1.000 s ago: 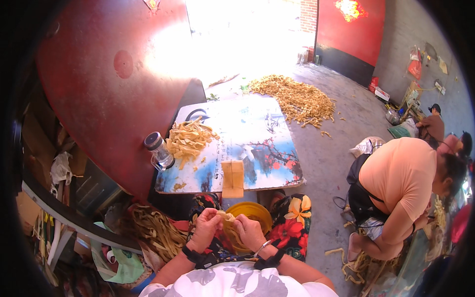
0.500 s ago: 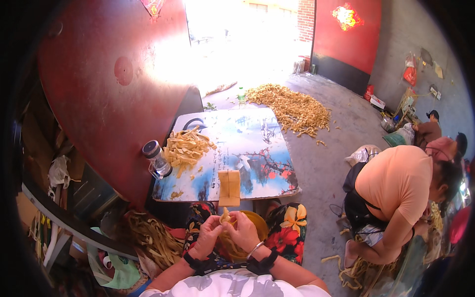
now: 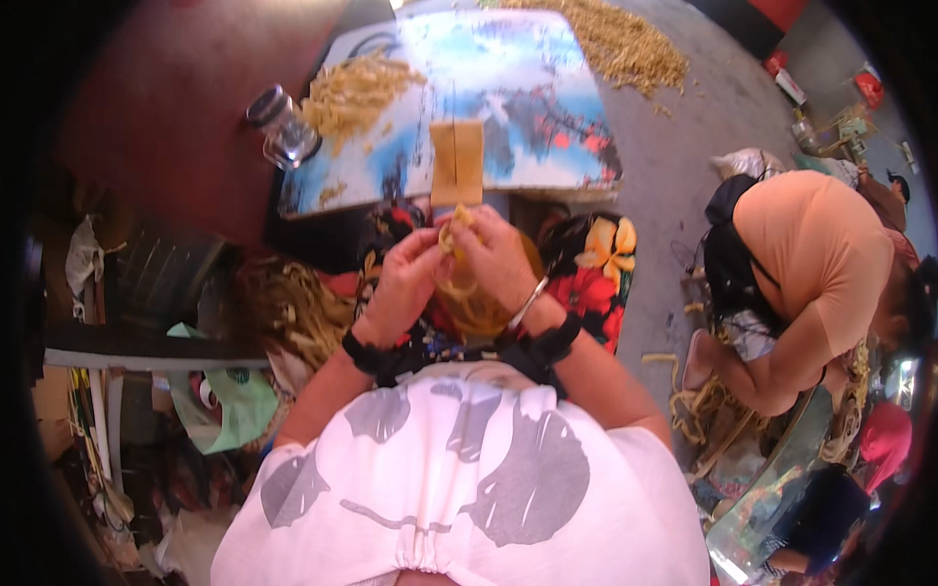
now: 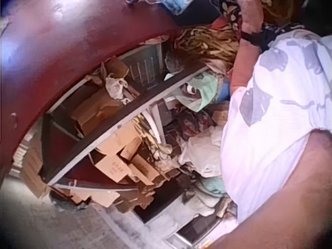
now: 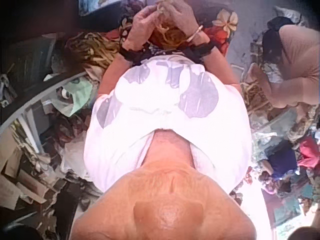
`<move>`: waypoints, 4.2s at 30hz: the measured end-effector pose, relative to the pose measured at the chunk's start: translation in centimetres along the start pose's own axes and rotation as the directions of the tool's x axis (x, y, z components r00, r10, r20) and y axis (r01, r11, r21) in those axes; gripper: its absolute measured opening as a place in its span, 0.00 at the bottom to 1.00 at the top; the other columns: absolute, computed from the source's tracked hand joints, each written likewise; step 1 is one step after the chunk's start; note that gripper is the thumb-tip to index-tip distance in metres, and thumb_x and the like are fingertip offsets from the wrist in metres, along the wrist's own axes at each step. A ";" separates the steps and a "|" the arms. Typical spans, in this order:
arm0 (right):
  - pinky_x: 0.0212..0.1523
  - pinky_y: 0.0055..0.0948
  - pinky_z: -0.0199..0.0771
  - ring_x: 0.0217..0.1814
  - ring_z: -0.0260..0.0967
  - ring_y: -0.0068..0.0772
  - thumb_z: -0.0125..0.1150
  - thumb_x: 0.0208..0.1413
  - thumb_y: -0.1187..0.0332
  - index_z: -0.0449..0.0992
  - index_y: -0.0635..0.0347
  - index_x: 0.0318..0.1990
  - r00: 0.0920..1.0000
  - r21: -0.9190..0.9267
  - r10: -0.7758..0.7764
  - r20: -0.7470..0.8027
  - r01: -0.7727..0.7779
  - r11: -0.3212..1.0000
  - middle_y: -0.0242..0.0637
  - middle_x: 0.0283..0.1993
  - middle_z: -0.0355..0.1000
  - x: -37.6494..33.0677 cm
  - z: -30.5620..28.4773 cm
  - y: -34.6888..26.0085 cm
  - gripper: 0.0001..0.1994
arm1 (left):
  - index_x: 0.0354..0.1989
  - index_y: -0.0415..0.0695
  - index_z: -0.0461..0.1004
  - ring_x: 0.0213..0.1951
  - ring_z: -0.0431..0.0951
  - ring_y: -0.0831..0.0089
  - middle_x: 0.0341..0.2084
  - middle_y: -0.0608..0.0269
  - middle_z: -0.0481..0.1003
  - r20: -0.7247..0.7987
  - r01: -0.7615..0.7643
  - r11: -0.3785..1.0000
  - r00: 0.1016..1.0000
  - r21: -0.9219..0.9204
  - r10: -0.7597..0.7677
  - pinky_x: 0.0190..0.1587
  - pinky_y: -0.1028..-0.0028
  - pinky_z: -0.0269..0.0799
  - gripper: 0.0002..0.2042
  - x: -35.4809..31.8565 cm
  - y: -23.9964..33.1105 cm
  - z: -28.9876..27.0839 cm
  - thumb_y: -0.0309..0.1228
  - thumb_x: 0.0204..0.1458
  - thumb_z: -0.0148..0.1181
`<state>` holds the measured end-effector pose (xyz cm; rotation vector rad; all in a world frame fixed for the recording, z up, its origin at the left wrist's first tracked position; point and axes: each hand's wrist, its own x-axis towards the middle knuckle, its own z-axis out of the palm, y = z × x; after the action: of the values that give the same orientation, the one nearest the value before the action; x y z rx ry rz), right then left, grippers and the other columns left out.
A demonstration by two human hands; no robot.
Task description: The person folds and sorts corn husks by hand, using a small wooden stand on a table and a yellow bucket for the finished items.
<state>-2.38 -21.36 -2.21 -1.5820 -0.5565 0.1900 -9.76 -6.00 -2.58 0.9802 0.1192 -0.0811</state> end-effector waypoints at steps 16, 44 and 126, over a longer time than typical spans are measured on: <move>0.29 0.23 0.67 0.30 0.66 0.17 0.63 0.63 0.64 0.75 0.63 0.35 0.975 0.147 0.220 -0.019 -0.215 0.965 0.29 0.30 0.69 -1.0 0.2 0.6 0.10 | 0.34 0.44 0.78 0.21 0.60 0.90 0.19 0.80 0.65 -0.073 -0.086 0.807 0.985 0.584 0.158 0.22 0.84 0.52 0.09 -0.9 -0.4 -0.1 0.34 0.65 0.58; 0.26 0.26 0.71 0.24 0.74 0.23 0.57 0.66 0.65 0.77 0.61 0.41 0.981 -0.119 0.007 -0.195 -0.031 0.992 0.33 0.23 0.75 7.7 -2.7 1.1 0.09 | 0.38 0.36 0.78 0.22 0.74 0.73 0.19 0.56 0.73 0.195 -0.329 0.223 0.862 0.918 0.467 0.28 0.72 0.70 0.07 9.5 5.6 -1.9 0.29 0.60 0.60; 0.35 0.32 0.79 0.34 0.81 0.38 0.60 0.63 0.66 0.76 0.62 0.43 0.981 -0.121 0.165 -0.098 -0.176 0.977 0.46 0.36 0.79 -5.4 0.7 3.9 0.09 | 0.50 0.40 0.77 0.32 0.79 0.58 0.30 0.56 0.71 0.484 -0.378 -0.324 0.790 0.867 0.376 0.33 0.68 0.77 0.17 -1.3 -2.0 0.4 0.19 0.50 0.59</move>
<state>-6.45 -23.18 -7.23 -1.7569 -0.3704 0.2161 -11.29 -7.48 -3.85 2.6900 -0.4220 0.6223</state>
